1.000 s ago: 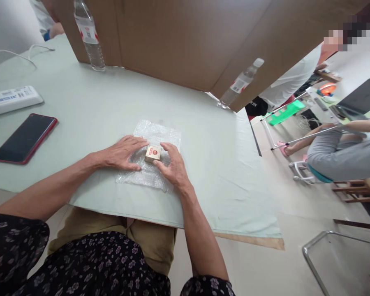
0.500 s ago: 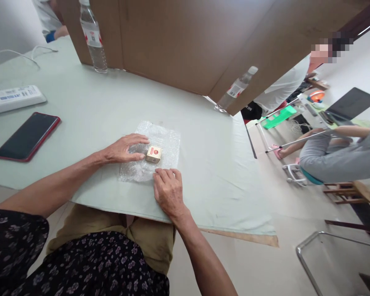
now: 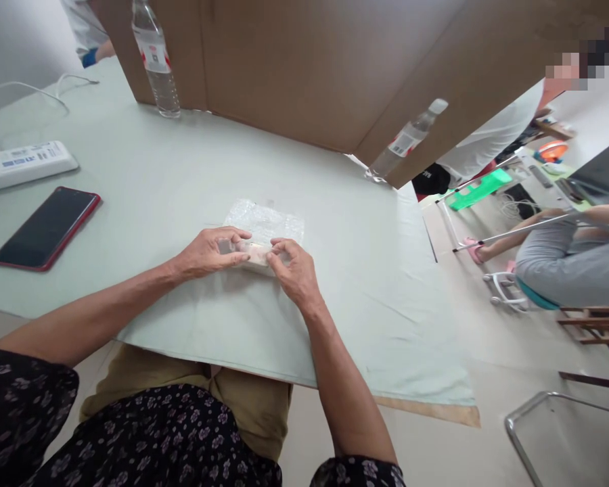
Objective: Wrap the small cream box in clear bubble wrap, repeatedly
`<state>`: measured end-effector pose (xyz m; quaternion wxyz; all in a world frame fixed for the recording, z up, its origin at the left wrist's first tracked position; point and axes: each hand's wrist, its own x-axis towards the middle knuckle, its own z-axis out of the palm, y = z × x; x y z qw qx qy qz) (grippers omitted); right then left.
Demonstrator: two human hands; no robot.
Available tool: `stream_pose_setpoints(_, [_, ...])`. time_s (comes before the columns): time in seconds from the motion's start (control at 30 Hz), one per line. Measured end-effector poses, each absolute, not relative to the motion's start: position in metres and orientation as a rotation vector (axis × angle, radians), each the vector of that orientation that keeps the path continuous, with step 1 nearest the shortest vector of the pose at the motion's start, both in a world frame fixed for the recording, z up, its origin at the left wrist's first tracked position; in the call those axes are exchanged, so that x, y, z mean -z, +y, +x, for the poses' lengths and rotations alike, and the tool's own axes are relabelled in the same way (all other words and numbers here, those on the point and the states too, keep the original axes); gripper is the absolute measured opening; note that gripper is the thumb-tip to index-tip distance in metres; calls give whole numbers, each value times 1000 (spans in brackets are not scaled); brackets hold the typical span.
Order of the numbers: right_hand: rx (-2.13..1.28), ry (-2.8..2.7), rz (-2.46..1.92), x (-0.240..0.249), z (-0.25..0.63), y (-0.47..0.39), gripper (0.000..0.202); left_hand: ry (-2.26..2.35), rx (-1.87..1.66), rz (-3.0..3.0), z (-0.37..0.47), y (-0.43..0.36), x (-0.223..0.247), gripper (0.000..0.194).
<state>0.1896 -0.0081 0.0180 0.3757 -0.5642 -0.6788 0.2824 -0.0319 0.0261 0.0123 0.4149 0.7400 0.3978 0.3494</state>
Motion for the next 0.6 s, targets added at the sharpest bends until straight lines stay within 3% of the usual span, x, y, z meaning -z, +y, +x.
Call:
stream_pose_setpoints(0.13, [-852,-1584,-1409,-8,185,-9,19,1043,-894,1701,-24,24,-9,25])
stream_pose_setpoints(0.6, [-737,-1556,-1365,-4,175,-25,13,1054,-980,1577,-21,21,-10,19])
